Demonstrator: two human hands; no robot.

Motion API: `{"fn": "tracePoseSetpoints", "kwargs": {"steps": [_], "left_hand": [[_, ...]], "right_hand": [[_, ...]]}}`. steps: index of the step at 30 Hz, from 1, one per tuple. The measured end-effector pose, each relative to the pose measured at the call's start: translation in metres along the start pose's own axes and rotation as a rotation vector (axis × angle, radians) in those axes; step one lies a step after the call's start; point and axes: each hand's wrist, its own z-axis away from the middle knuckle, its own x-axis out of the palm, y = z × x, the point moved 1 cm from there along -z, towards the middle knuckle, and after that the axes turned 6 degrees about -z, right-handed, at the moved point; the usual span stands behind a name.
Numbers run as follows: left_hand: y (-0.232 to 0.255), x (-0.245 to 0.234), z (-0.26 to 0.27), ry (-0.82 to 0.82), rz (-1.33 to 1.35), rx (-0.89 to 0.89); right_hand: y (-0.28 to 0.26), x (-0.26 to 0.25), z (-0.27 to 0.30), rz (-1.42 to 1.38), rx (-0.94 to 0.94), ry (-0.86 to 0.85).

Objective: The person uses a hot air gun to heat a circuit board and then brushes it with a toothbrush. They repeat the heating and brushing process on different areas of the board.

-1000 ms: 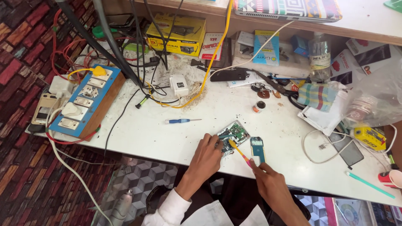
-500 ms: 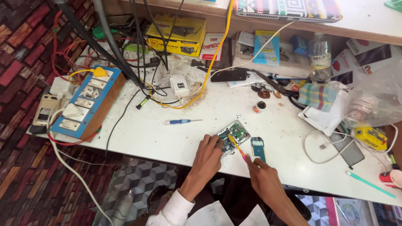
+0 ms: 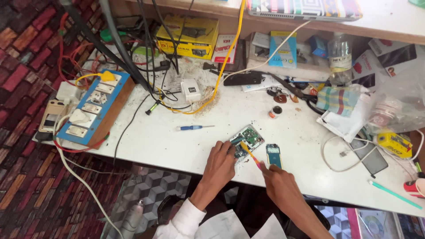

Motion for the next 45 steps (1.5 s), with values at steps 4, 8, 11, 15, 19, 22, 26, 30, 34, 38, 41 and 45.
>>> {"fn": "tracePoseSetpoints", "kwargs": {"steps": [4, 8, 11, 15, 19, 22, 26, 30, 34, 38, 41, 45], "left_hand": [[0.000, 0.000, 0.001, 0.010, -0.040, 0.006], [0.009, 0.000, -0.001, 0.012, -0.076, -0.002], [0.011, -0.001, 0.004, 0.064, -0.050, 0.022], [0.006, -0.006, 0.008, 0.038, -0.053, -0.011], [-0.003, -0.008, 0.016, 0.098, -0.091, 0.025], [-0.004, -0.005, 0.022, 0.133, -0.077, 0.067], [-0.004, -0.002, 0.022, 0.159, -0.009, 0.056], [-0.013, -0.011, 0.009, 0.156, -0.025, 0.038], [-0.020, -0.018, 0.003, 0.087, 0.054, 0.076], [-0.022, -0.019, -0.004, 0.049, 0.047, 0.138], [-0.028, -0.019, -0.018, 0.078, 0.060, 0.279], [-0.025, -0.008, -0.035, -0.131, -0.069, 0.370]], "right_hand": [[0.012, -0.021, 0.021, -0.098, -0.019, 0.139], [0.020, -0.031, 0.027, -0.160, 0.094, 0.194], [0.022, -0.028, 0.028, -0.215, 0.088, 0.196], [0.024, -0.020, 0.023, -0.206, 0.059, 0.200], [0.026, -0.004, 0.017, -0.256, -0.037, 0.131], [0.025, 0.008, 0.013, -0.254, -0.129, 0.105], [0.029, 0.008, 0.013, -0.232, -0.144, 0.101], [0.029, 0.000, 0.006, -0.208, -0.127, 0.169], [0.029, -0.006, 0.006, -0.251, -0.058, 0.218], [0.032, -0.017, 0.011, -0.293, -0.087, 0.258], [0.038, -0.023, 0.015, -0.318, -0.050, 0.283], [0.040, -0.028, 0.023, -0.255, -0.035, 0.295]]}}
